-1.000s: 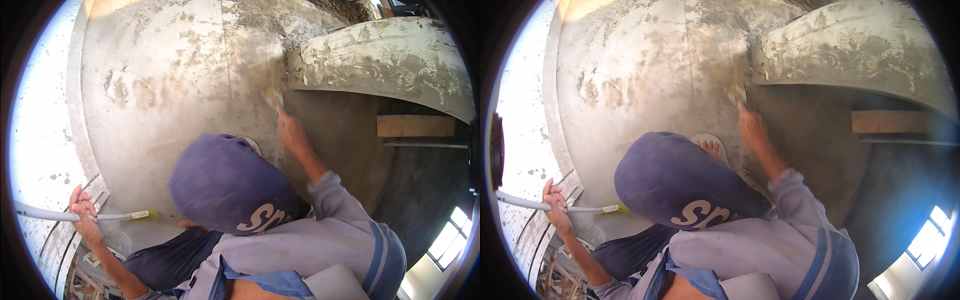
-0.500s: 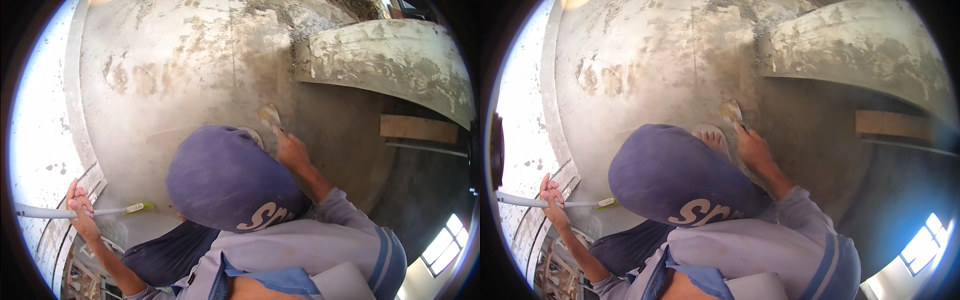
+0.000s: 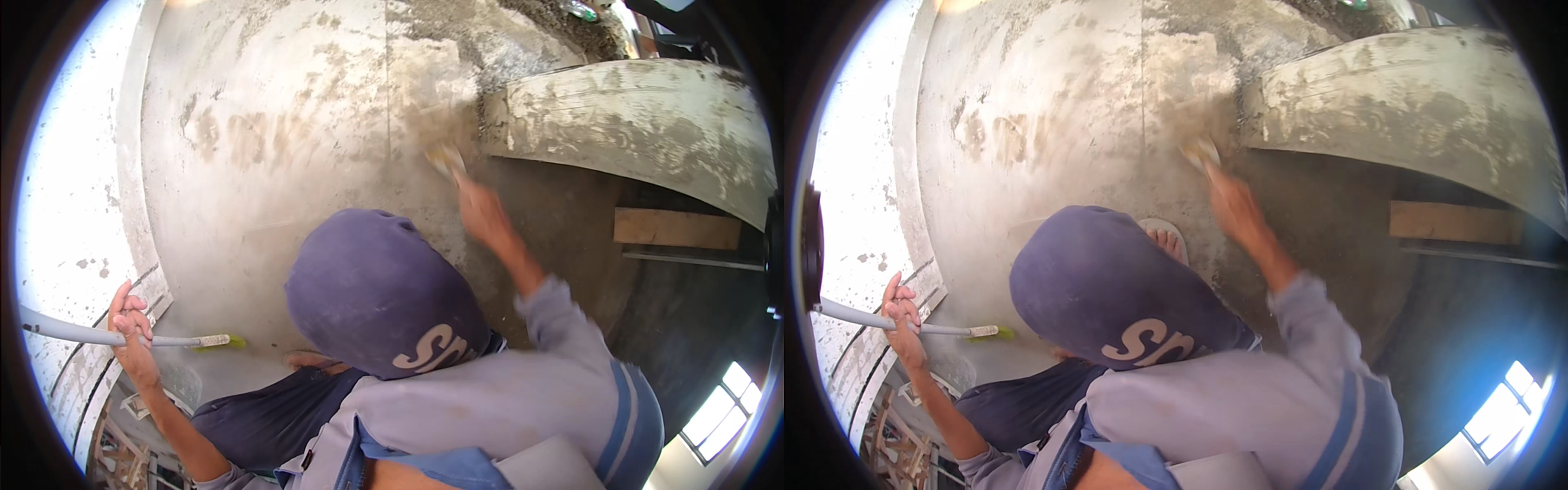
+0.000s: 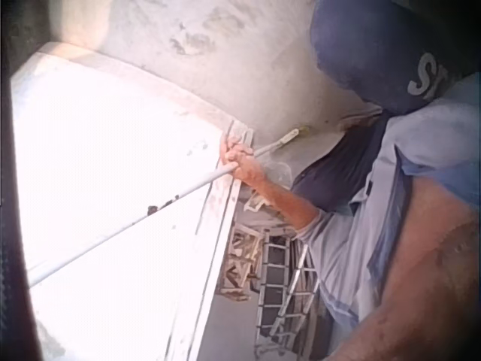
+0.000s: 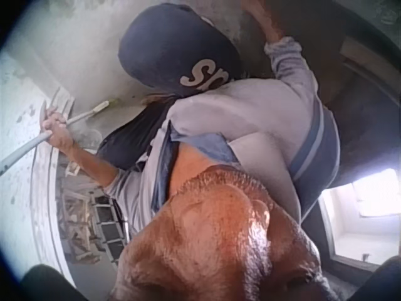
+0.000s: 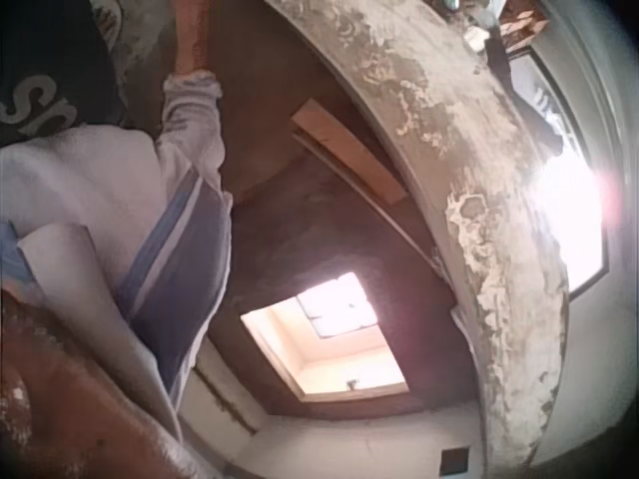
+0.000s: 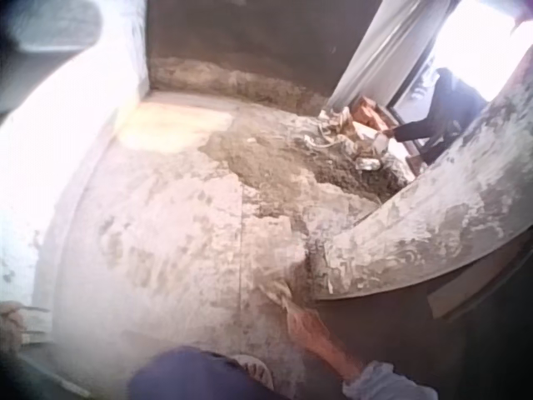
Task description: The person applies plaster to a concrete floor and lower wall section using a trowel, while occasionally holding a broom to clear the area.
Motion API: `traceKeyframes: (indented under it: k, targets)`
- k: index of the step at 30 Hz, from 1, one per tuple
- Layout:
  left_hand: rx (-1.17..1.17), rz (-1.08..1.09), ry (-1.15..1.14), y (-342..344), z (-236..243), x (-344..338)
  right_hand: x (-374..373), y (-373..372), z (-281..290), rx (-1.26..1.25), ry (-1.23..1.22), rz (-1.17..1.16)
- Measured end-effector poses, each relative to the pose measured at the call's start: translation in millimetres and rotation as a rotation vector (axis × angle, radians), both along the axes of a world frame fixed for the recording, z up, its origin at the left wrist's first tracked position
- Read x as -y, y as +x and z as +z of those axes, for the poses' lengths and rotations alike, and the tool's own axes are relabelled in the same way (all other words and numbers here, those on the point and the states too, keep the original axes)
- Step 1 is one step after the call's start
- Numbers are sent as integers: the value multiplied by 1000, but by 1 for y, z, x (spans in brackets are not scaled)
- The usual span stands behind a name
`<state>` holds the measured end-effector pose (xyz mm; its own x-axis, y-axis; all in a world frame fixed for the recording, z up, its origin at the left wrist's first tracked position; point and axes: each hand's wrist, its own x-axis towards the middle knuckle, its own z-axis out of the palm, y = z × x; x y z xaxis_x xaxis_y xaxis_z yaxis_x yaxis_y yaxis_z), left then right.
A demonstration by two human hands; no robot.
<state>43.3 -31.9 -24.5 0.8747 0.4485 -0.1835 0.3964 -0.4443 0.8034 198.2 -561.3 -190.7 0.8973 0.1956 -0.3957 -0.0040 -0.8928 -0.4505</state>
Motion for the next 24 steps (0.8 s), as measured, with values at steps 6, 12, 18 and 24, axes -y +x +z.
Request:
traceKeyframes:
  k: [6,12,18,24]
  targets:
    - [-21,-35,-40,15,-9,-4,10,-29,10,-138,-179,-37]
    - [15,-112,-107,26,-14,3,-2,37,27,-122,-243,142]
    - [-8,-30,-59,18,-6,-4,-17,-27,-8,-116,-91,-36]
    - [-46,-28,-25,12,-7,-8,-14,16,-46,110,-88,-74]
